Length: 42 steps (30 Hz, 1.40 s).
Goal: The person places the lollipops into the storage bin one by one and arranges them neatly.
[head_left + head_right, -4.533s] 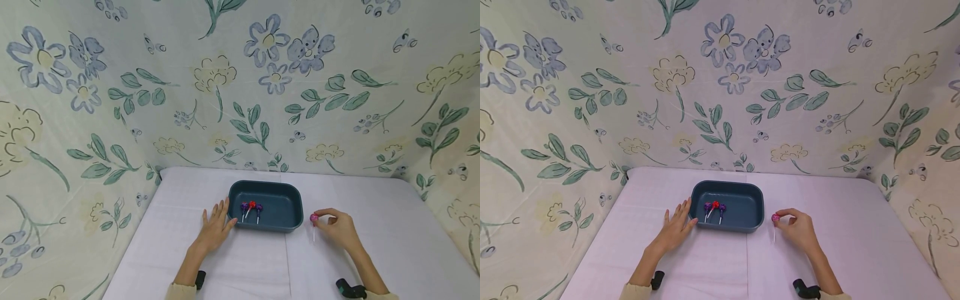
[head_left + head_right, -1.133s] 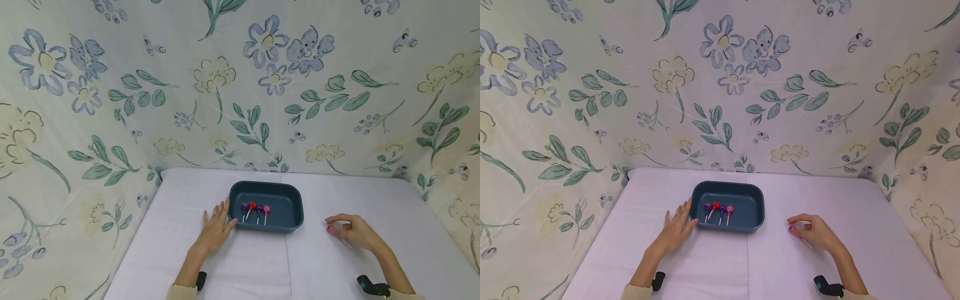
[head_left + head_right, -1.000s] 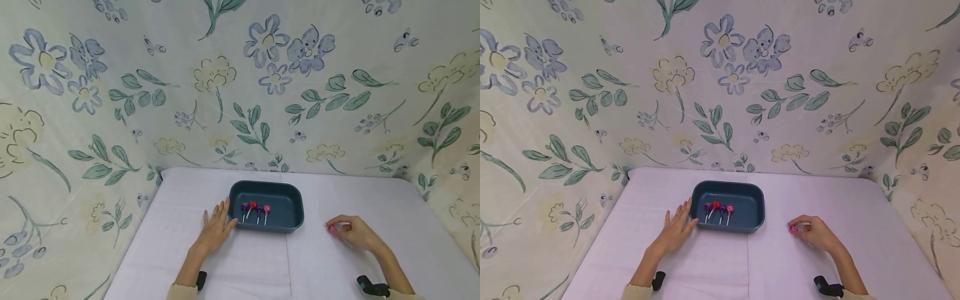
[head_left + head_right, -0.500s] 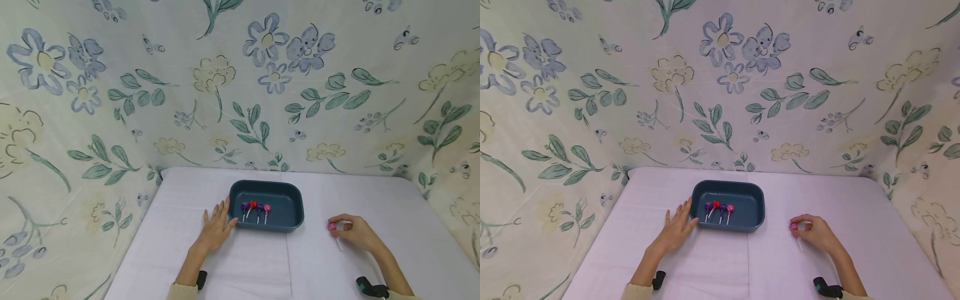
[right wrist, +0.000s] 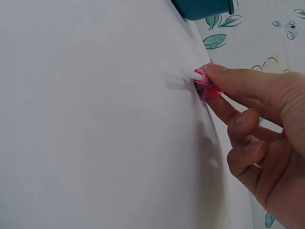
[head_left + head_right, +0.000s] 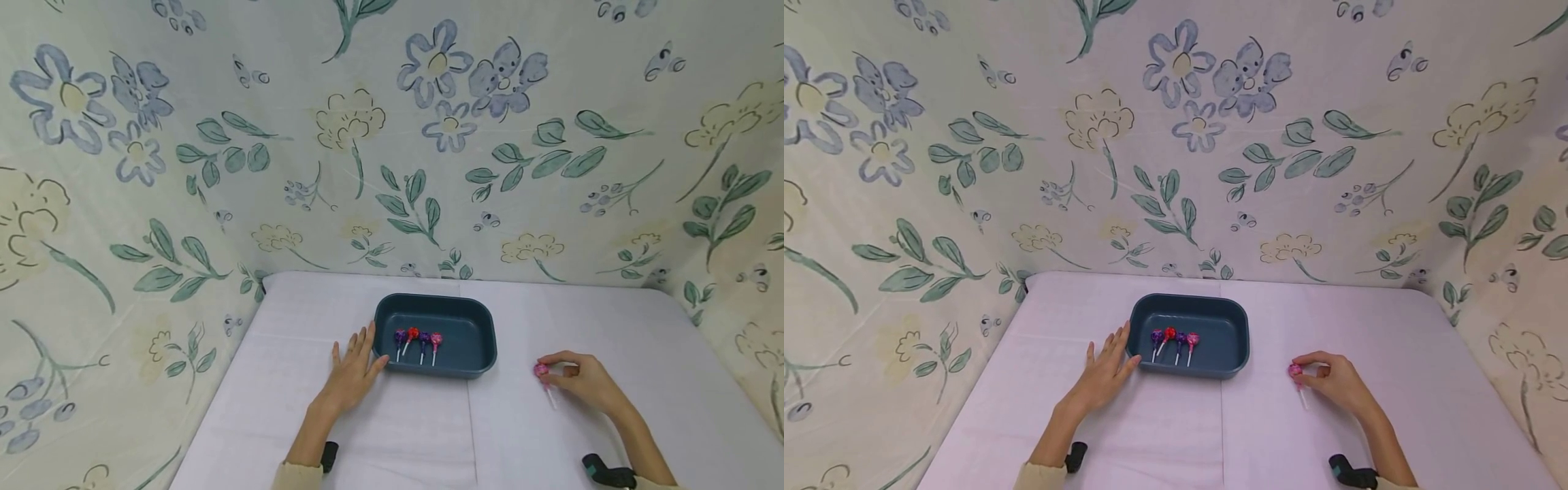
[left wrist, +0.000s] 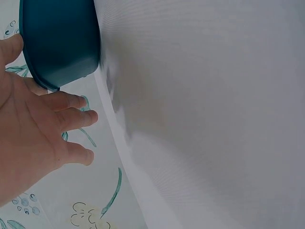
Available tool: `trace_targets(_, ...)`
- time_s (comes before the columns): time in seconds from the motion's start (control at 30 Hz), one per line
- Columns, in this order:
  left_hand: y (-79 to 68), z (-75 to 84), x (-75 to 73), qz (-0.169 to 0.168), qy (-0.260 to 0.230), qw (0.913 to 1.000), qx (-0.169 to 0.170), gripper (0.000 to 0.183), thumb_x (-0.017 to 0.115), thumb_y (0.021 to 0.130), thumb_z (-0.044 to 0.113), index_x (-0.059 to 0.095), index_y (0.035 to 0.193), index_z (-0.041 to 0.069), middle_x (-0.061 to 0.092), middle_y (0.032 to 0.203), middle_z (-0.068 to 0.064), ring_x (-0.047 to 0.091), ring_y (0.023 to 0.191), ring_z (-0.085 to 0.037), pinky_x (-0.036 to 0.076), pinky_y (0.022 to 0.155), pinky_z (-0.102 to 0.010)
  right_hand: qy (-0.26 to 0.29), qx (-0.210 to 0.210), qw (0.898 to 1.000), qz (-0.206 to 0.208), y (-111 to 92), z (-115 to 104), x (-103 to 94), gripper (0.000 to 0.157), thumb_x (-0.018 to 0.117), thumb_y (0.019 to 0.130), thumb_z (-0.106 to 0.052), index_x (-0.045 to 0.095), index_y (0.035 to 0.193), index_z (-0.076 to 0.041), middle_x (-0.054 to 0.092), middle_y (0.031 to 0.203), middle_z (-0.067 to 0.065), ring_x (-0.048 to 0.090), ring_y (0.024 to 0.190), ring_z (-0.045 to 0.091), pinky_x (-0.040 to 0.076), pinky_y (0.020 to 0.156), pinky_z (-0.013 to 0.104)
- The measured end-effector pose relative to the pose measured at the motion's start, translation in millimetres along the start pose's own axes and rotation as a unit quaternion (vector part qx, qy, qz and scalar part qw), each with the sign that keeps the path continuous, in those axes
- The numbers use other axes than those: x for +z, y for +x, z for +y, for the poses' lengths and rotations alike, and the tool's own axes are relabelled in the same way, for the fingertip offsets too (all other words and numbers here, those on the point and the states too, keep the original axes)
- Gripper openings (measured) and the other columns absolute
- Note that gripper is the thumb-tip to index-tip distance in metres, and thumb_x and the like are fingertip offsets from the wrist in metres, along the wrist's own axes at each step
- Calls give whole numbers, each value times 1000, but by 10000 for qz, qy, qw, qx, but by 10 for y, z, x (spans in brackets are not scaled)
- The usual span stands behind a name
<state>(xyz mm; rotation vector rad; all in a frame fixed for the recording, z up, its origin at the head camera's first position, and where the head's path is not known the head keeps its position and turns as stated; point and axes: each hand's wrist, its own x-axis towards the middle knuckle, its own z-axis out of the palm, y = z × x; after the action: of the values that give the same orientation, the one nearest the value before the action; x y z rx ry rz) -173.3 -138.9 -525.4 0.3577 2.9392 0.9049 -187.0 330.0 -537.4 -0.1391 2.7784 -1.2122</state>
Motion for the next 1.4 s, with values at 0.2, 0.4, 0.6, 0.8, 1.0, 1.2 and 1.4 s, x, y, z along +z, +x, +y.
trace_targets(0.2,0,2,-1,7,-9,10000,4,78,41,109,52,10,168,12,24,169,-26,22,158,-47,2,122,-75,-35,89,9998,163,0,-1,42,38,85,86,-25,76,116,-3,77,103,11,35,53,3,32,48,23)
trace_targets(0.4,3,4,-1,20,-4,10000,5,77,42,109,51,10,168,12,24,169,-26,22,158,-47,2,122,-76,202,473,9982,316,65,-41,43,48,83,87,-41,75,120,-7,61,69,-6,37,54,6,31,50,28)
trace_targets(0.6,2,-5,0,21,1,10000,-6,77,42,109,52,10,168,12,24,169,-25,22,158,-47,2,122,-75,473,369,9946,849,179,-268,99,53,80,87,-52,74,123,-12,64,79,-4,46,62,12,36,54,29)
trace_targets(0.8,12,-9,5,-3,-39,10000,-9,78,42,109,52,10,168,13,23,169,-25,21,158,-47,1,122,-75,902,-19,9910,984,351,-654,202,48,81,89,-44,74,122,-11,62,80,3,47,62,13,37,52,29)
trace_targets(1.0,10,-7,10,1,-33,10000,-18,78,42,109,52,10,168,13,24,169,-25,21,158,-47,1,122,-76,918,-460,9903,932,586,-1020,374,40,84,87,-37,76,116,-10,62,78,0,44,55,11,33,48,28)
trace_targets(1.2,16,7,-5,-32,-51,10000,-19,77,44,109,50,10,168,13,23,170,-24,21,158,-47,1,122,-75,277,-729,9912,1071,754,-1257,606,31,88,83,-22,79,108,-6,60,69,4,43,52,11,31,45,23)
trace_targets(1.4,15,0,-21,-90,-20,9999,-56,78,44,109,50,8,168,14,22,170,-24,21,158,-47,1,122,-75,-147,-783,9928,895,848,-1402,801,26,88,84,-17,80,103,-1,72,84,13,45,56,13,32,47,23)
